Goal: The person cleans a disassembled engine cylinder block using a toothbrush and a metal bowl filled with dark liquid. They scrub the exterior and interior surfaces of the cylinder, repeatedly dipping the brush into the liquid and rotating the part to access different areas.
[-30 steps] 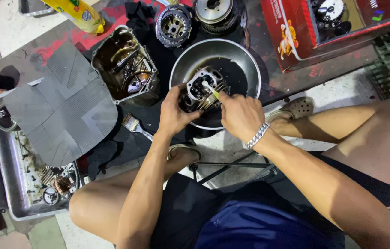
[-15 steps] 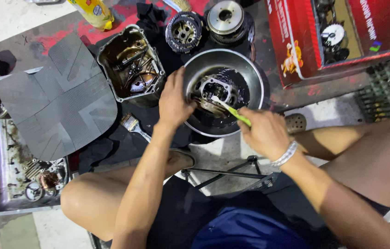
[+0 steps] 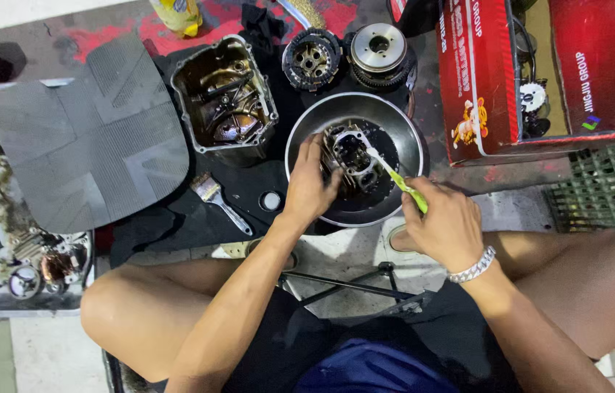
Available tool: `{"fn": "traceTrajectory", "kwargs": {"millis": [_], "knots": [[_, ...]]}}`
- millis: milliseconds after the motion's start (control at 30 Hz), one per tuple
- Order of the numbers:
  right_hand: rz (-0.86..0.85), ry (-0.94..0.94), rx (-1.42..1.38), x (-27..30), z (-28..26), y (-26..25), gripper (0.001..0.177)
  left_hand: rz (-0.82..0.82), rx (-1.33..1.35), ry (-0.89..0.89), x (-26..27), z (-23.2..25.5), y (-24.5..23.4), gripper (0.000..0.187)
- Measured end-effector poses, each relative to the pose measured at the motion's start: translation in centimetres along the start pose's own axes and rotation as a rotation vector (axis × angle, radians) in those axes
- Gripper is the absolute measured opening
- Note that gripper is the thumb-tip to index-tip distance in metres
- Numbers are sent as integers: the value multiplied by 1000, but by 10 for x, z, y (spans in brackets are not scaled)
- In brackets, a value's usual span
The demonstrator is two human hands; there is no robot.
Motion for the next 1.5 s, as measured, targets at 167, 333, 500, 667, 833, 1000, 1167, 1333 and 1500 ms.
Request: {"fn": "traceTrajectory", "kwargs": {"millis": [167,333,500,667,833,1000,1167,1333,1500], "knots": [[17,-186,151,-15,-37,-2,28,-22,-78,1,6,2,8,114],[-202,-304,313,-24,-43,1,79,-20,-59,18,5,-4,2,111],[-142,-402,279,-23,-47,-14,49,0,-80,38,11,-3,1,110],[-267,-219,416,-19,-44,3,72,5,-126,13,9,-5,-3,111],[-198,-200,389,1,-41,26,58,8,-116,28,9,-4,1,113],[-156,-153,410,12,-24,42,39,14,-134,21,8,-6,-1,111],[-193,-185,399,12,-10,46,51,11,-130,11,10,-4,2,110],[-206,-200,439,-1,-15,30,58,33,-144,50,5,-2,-1,110],[-273,-369,424,-21,-31,11,108,4,-134,5,10,-7,2,109]]}}
Point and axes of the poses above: each hand's wrist, its own x-axis away from the middle knuckle, its own y-axis out of the palm, z = x × y, the point moved 8 cm from there along -x, towards the middle knuckle, and after that the axes turned 1 degree about -z, right-handed, at the moved point
